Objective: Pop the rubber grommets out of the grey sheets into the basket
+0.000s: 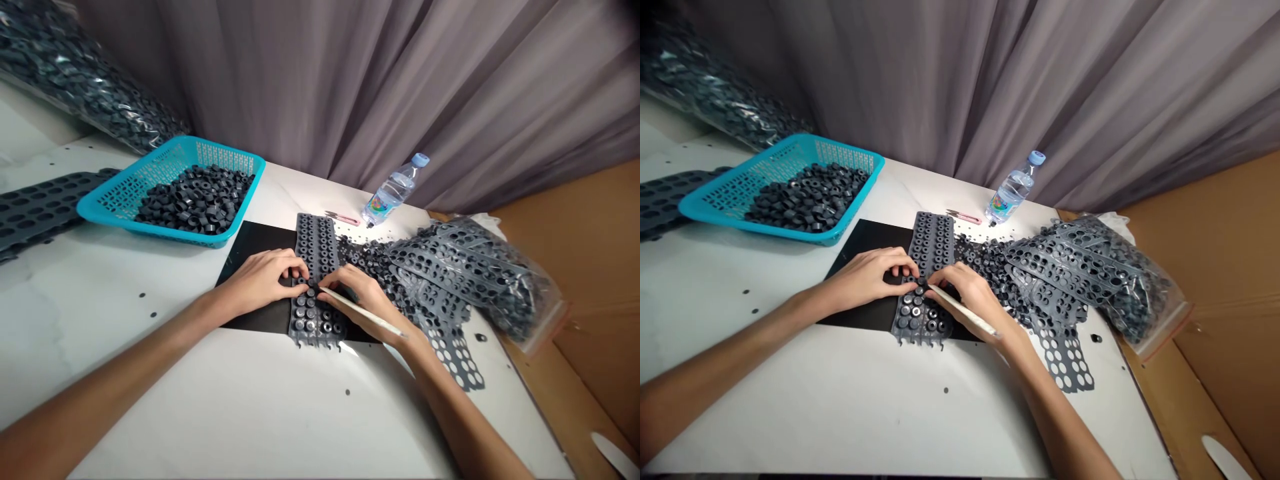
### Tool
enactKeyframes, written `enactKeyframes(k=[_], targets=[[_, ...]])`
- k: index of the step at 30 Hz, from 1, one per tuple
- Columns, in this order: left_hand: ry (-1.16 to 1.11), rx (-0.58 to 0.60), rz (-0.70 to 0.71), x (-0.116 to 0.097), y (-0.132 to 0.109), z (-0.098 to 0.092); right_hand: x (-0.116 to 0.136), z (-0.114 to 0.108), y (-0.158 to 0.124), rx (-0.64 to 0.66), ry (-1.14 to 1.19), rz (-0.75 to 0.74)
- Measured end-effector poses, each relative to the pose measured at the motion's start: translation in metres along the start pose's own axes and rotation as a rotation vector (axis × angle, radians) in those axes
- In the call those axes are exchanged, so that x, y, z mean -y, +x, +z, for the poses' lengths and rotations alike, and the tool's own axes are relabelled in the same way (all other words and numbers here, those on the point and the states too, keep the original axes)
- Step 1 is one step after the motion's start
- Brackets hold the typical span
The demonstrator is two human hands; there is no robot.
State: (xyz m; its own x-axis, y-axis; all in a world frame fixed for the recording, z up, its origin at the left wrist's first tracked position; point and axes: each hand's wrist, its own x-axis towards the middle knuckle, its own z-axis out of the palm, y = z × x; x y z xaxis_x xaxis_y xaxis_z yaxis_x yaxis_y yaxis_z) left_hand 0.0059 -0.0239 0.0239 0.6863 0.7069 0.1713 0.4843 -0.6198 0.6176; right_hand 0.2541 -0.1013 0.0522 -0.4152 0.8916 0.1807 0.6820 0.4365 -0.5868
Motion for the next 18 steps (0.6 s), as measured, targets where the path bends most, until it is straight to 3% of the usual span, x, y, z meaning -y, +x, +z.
enactKeyframes(k=[5,18], targets=[[-0.008,-0.006,-0.001,0.0,0.0002,0.0003,-0.0028,0.0063,0.0032,0.02,-0.074,-0.099],[-0.006,-0.013,-0.006,0.0,0.0005,0.0007,-0.0001,0.0048,0.0033,0.028,-0.129,-0.106]])
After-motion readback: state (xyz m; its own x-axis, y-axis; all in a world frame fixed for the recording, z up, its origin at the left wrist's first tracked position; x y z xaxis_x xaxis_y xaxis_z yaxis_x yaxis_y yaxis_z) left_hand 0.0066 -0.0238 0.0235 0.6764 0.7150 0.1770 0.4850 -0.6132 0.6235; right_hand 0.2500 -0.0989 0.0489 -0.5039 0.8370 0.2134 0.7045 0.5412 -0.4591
